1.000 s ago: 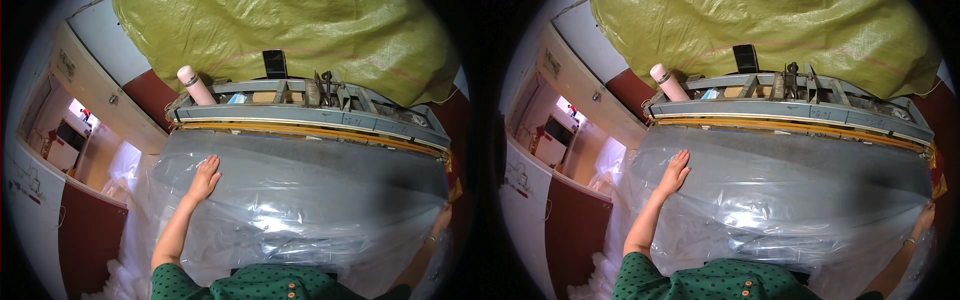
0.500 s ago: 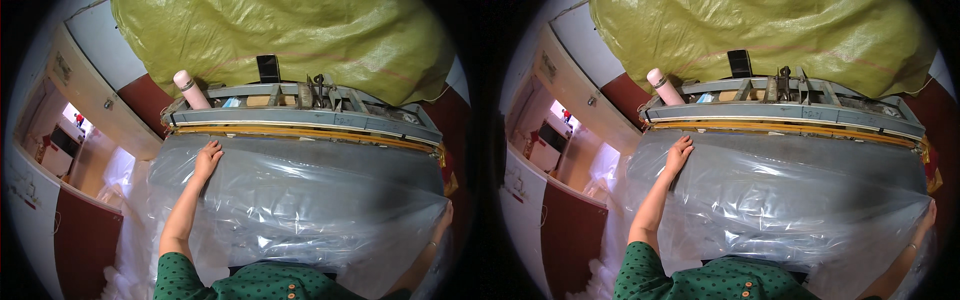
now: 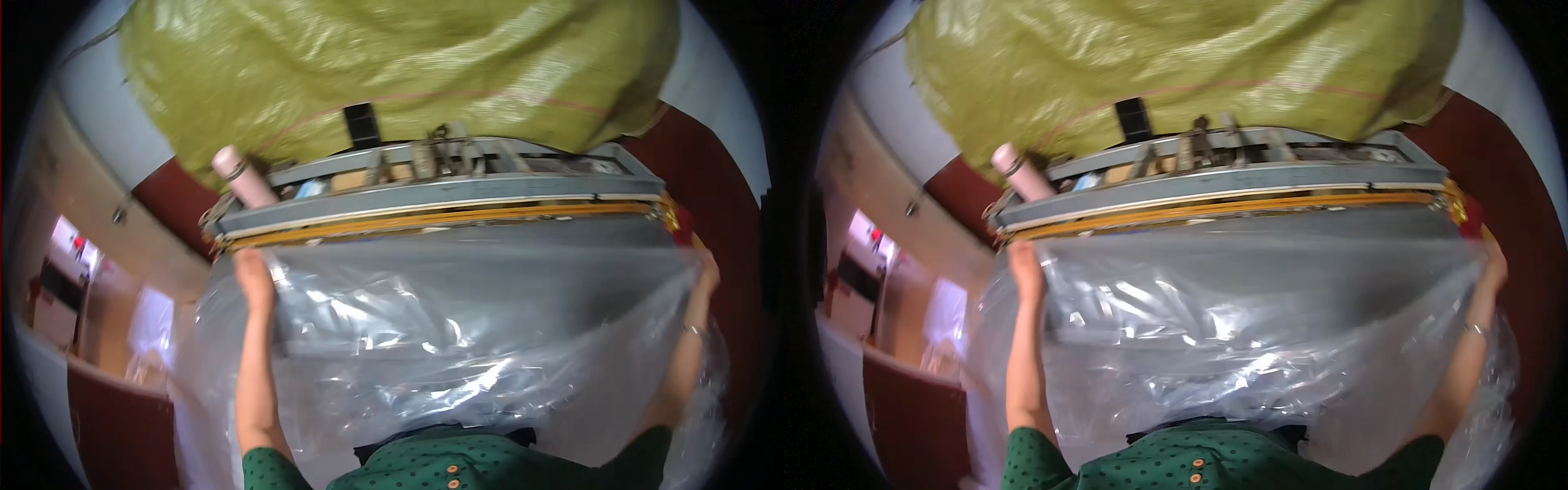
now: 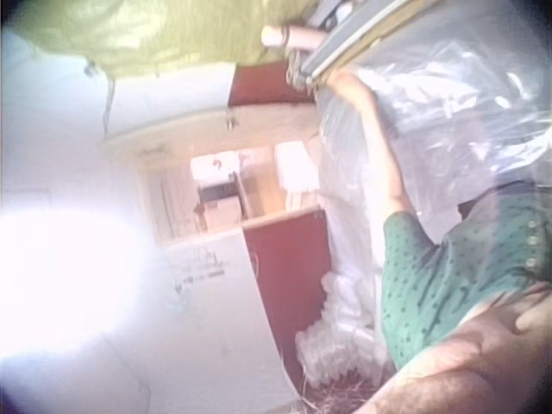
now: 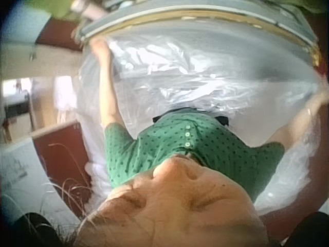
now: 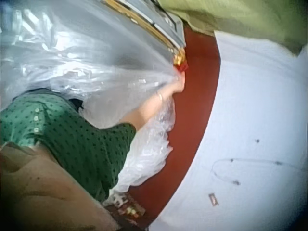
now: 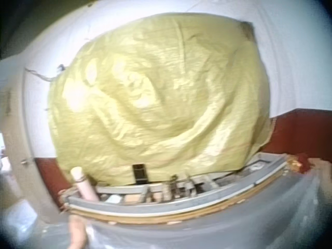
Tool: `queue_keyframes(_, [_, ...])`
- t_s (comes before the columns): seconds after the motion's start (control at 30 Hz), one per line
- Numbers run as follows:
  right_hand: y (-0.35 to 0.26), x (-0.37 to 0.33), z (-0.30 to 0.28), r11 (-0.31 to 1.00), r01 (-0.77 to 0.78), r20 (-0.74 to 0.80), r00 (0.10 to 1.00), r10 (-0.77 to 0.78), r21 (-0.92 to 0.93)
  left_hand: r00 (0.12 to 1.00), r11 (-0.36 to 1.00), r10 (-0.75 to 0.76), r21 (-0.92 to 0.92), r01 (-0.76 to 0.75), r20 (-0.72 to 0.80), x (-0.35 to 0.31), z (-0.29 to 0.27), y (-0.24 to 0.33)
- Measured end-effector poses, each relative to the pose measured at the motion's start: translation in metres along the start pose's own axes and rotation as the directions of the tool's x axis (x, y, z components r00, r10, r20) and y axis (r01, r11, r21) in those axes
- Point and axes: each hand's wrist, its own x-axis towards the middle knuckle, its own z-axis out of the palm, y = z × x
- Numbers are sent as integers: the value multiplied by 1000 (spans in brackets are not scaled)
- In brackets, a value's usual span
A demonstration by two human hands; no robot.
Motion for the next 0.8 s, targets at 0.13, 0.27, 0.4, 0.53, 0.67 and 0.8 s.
queue_keyframes(0.13, [25, -20, 107, 390, 368, 4, 731, -682, -844, 981, 967, -190, -179, 181, -36, 15, -2, -60])
queue_keyframes(0.27, [77, -70, 244, 810, 441, 33, 884, -466, -385, 961, 964, -266, -24, 265, -79, 25, -34, -136])
queue_keyframes(0.4, [72, -63, 273, 941, 286, 39, 958, -283, -181, 951, 944, -306, -147, 296, -50, 45, -18, -138])
queue_keyframes(0.53, [71, -57, 278, 936, 340, 20, 940, -340, -87, 957, 940, -287, -204, 272, -48, 56, 0, -144])
queue_keyframes(0.67, [67, -63, 287, 860, 370, -62, 908, -415, -351, 970, 949, -242, -218, 228, -39, 58, -6, -149])
queue_keyframes(0.8, [72, -56, 276, 819, 397, -96, 876, -473, -413, 930, 912, -365, -223, 345, -52, 52, -9, -133])
